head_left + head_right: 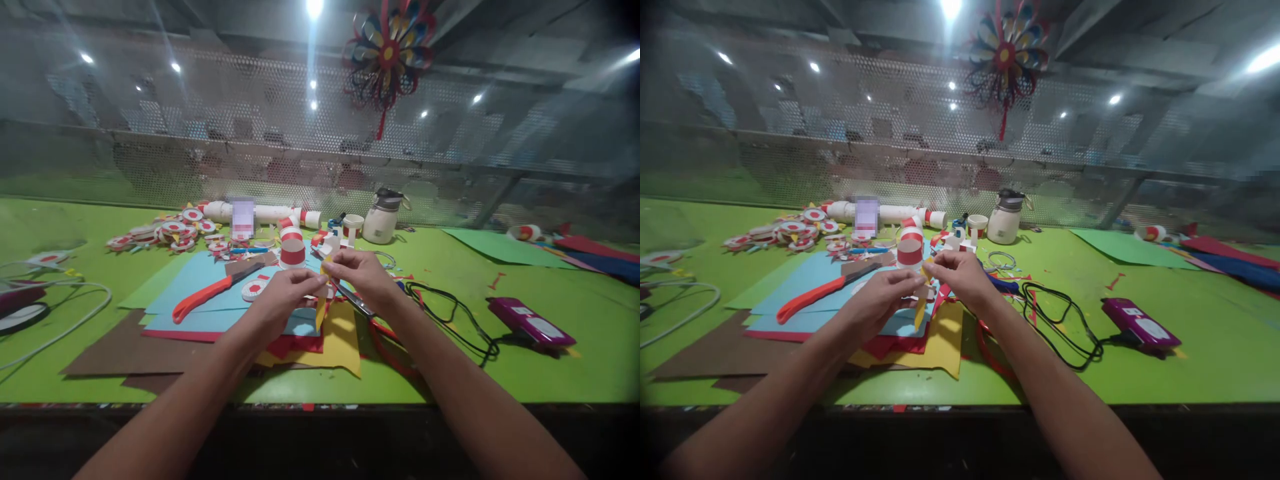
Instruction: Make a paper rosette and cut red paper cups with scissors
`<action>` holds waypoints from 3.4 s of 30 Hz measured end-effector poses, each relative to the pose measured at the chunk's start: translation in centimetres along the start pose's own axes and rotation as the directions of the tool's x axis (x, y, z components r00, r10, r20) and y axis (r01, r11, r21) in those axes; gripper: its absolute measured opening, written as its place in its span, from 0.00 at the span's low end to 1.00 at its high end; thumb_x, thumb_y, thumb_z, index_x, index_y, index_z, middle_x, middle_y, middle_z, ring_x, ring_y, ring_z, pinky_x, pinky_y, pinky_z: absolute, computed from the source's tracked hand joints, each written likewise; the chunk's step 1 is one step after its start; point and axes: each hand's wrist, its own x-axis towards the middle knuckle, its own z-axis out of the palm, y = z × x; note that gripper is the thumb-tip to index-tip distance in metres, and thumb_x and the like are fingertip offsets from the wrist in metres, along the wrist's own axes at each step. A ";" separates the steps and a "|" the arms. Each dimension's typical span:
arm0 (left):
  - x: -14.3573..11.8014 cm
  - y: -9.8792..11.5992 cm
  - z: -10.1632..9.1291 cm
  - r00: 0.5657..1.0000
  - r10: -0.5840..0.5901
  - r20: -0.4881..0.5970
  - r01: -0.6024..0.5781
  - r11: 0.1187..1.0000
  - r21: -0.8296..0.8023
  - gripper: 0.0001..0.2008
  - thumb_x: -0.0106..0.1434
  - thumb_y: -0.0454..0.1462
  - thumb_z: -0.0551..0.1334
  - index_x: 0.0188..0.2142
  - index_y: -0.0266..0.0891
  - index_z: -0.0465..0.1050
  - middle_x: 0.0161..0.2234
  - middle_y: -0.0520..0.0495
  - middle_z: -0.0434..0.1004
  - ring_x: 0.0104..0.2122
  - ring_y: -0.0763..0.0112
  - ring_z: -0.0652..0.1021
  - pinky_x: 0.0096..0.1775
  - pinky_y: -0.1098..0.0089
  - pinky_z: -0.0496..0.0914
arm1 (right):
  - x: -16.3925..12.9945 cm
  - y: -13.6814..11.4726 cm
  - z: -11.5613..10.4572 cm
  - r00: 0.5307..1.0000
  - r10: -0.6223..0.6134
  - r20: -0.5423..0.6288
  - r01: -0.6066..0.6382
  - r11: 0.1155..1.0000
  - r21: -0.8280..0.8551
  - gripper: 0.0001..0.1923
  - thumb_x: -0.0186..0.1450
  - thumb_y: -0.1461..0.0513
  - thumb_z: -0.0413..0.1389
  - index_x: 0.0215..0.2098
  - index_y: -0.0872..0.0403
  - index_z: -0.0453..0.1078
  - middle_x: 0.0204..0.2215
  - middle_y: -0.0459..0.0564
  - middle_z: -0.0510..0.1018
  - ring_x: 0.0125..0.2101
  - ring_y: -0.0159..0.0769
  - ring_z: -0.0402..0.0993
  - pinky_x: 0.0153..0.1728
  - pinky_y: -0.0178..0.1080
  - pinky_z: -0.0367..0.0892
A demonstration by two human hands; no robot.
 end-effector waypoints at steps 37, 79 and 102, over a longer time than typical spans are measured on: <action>-0.1 -0.2 -0.6 0.757 0.653 -0.033 -0.414 0.518 0.749 0.09 0.53 0.37 0.66 0.33 0.41 0.68 0.31 0.51 0.71 0.30 0.71 0.70 0.33 0.71 0.64 | -0.6 -0.6 0.3 0.998 0.051 -0.033 -0.046 0.990 0.136 0.12 0.55 0.56 0.62 0.22 0.55 0.69 0.18 0.42 0.69 0.19 0.28 0.64 0.23 0.34 0.59; 0.5 -1.2 0.7 0.947 0.137 -0.289 -0.190 0.968 -0.163 0.12 0.47 0.32 0.65 0.29 0.37 0.64 0.23 0.53 0.72 0.24 0.73 0.75 0.30 0.69 0.71 | -1.0 1.0 3.9 0.933 -0.144 -0.331 0.105 0.985 -0.133 0.08 0.57 0.60 0.59 0.25 0.57 0.73 0.20 0.46 0.75 0.22 0.31 0.69 0.26 0.34 0.65; 0.2 -1.0 0.9 0.939 0.195 -0.283 -0.229 0.969 -0.093 0.11 0.48 0.31 0.64 0.32 0.36 0.65 0.24 0.54 0.71 0.24 0.73 0.74 0.29 0.70 0.69 | -0.9 0.6 3.1 0.939 -0.166 -0.302 0.152 0.986 -0.067 0.07 0.56 0.60 0.60 0.27 0.57 0.73 0.23 0.46 0.75 0.24 0.31 0.70 0.28 0.35 0.66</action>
